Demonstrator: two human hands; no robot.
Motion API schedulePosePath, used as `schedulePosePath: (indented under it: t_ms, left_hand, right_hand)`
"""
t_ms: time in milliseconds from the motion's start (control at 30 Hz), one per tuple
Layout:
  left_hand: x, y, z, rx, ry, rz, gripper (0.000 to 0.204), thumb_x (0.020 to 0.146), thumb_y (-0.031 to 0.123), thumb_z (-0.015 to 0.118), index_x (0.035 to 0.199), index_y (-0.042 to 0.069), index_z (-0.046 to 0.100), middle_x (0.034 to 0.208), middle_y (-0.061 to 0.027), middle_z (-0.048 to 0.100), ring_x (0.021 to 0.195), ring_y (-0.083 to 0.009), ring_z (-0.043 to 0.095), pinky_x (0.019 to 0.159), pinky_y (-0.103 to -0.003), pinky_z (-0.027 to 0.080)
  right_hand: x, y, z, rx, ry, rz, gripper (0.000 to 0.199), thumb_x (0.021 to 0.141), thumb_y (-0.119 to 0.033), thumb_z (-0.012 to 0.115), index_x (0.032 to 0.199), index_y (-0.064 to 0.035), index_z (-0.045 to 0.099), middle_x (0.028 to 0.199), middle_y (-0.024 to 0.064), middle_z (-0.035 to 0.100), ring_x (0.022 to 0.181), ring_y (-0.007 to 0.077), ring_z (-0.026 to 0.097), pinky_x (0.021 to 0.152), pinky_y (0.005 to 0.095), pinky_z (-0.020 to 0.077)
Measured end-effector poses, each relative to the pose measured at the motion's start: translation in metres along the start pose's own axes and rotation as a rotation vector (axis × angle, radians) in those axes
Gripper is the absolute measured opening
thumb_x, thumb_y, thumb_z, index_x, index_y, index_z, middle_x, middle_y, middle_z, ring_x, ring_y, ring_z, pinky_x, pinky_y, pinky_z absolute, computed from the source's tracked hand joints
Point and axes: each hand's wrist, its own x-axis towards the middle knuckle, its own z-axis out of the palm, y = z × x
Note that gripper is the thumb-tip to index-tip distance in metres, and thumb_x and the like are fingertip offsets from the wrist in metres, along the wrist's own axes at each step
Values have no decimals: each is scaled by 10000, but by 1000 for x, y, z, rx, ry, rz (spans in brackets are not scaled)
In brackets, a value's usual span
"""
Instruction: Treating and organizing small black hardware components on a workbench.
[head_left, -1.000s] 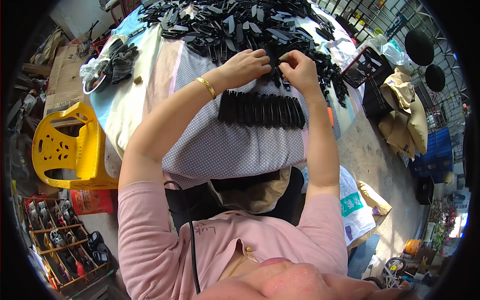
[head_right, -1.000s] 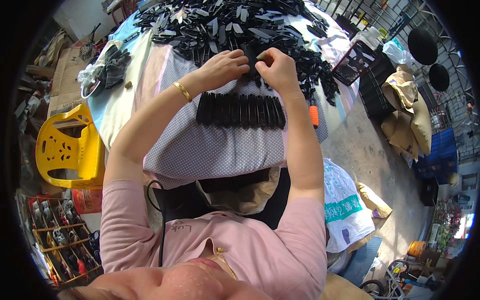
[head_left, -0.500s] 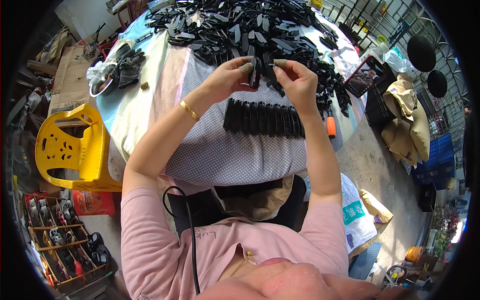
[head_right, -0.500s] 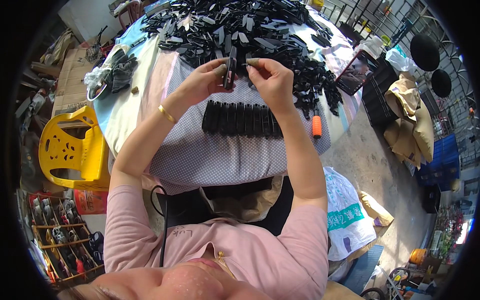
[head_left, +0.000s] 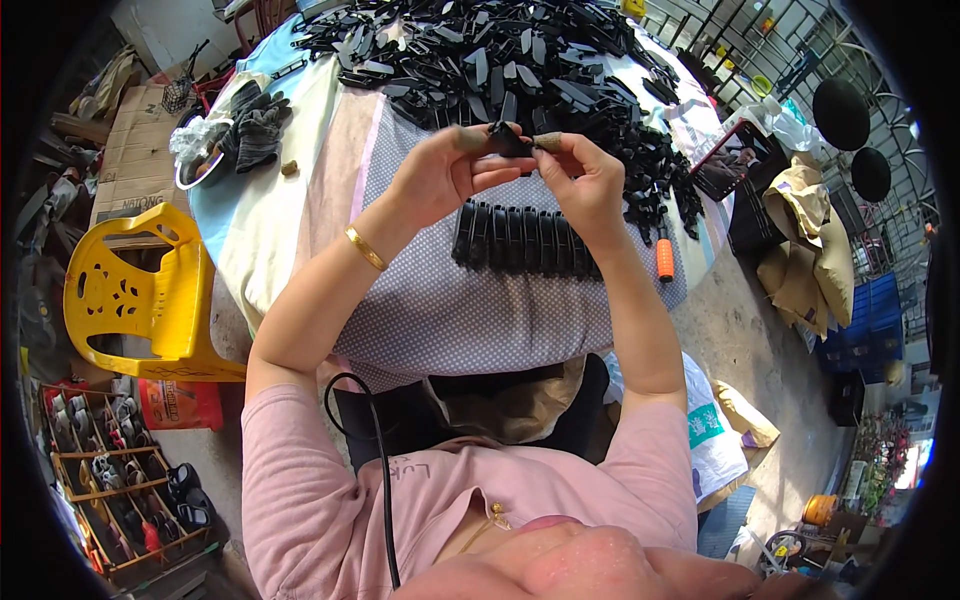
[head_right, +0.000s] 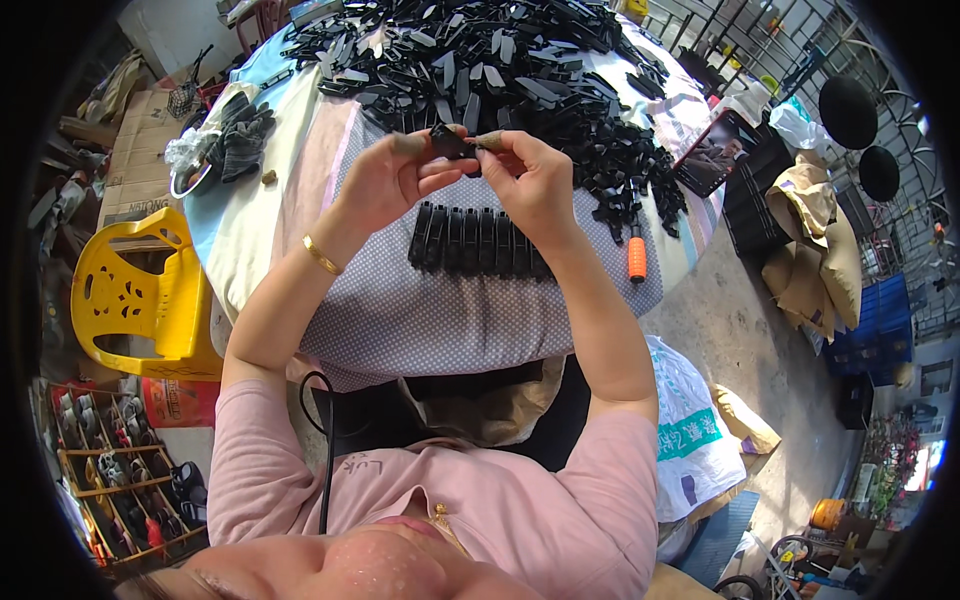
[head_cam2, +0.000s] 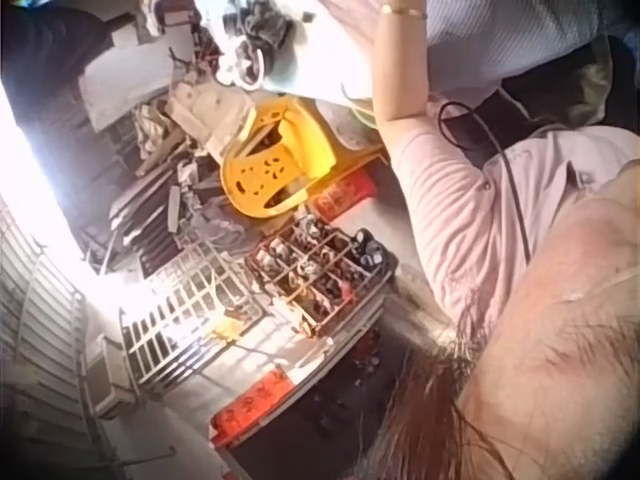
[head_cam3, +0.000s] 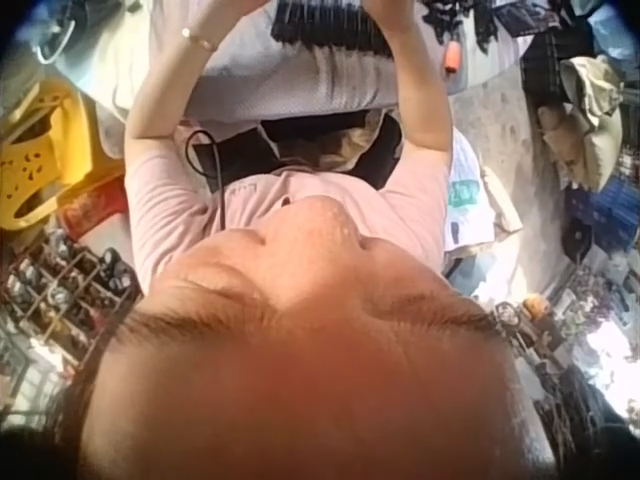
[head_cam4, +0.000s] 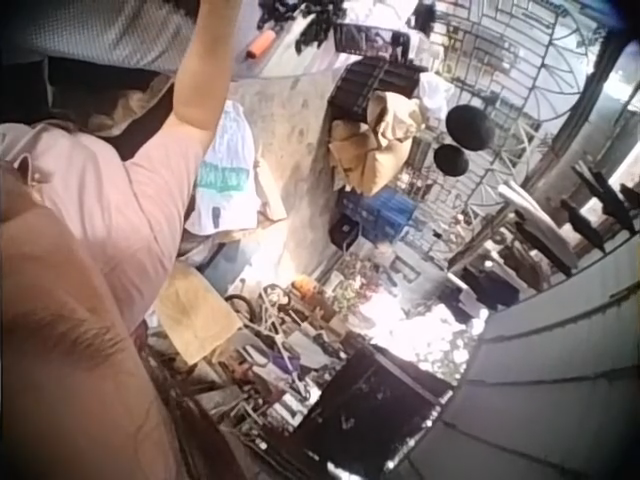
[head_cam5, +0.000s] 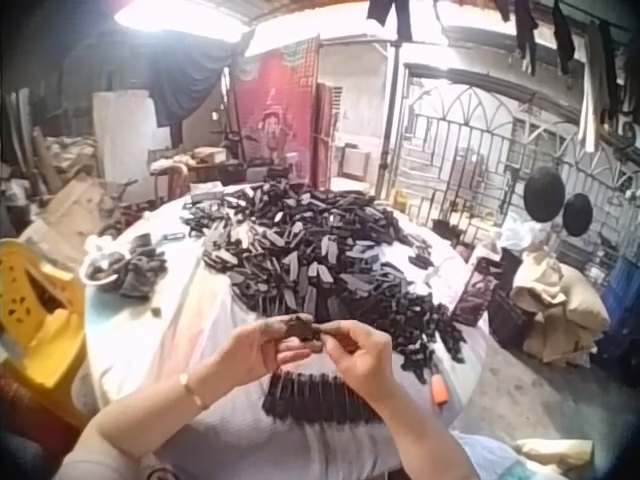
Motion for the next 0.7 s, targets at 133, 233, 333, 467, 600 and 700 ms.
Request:
schedulePosePath:
  t_ms: [133,233,333,467,600,700]
  left_hand:
    - [-2,-10,-6,351,69,83,384,838,73,576,1199,-4,469,1088,-162,582,878,-226,642,691,-246,557]
    - [-4,-19,-4,353,78,32,334,869,145,584,1191,86,516,889,-38,625,597,-70,555,432,-158,380]
    - [-4,-21,-3,439,67,54,336,869,152,587,1186,68,515,769,13,570,536,-38,471,428,-157,342]
    - [-3,-23,1,523,135,72,335,872,158,584,1184,55,521,685,43,502,520,-24,432,428,-160,322]
    - [-4,-22,-2,646,134,91,369,875,186,585,1210,49,514,692,54,501,536,-15,427,434,-148,313]
    - [-6,-17,-2,691,163,115,354,882,183,571,1203,41,525,690,60,501,539,-8,423,442,-143,314]
  right_hand:
    - [-2,-8,1,-65,158,-50,106,790,-33,645,888,10,642,776,49,646,682,86,613,611,212,499]
    - [0,-11,2,-114,133,-246,104,773,-18,656,873,6,643,777,53,638,653,89,599,577,215,489]
    - [-1,-8,3,-253,105,-291,118,753,-2,663,869,3,642,778,71,631,638,114,600,562,225,488]
    - [-2,-7,2,-380,121,-390,145,720,18,664,862,3,642,771,86,627,641,175,615,571,250,498]
    - [-2,-18,2,-508,24,-427,162,710,-7,642,870,20,638,813,109,619,703,234,615,617,293,506]
    - [-4,-25,5,-490,-50,-393,167,742,-49,609,880,42,632,884,132,601,774,255,600,666,319,498]
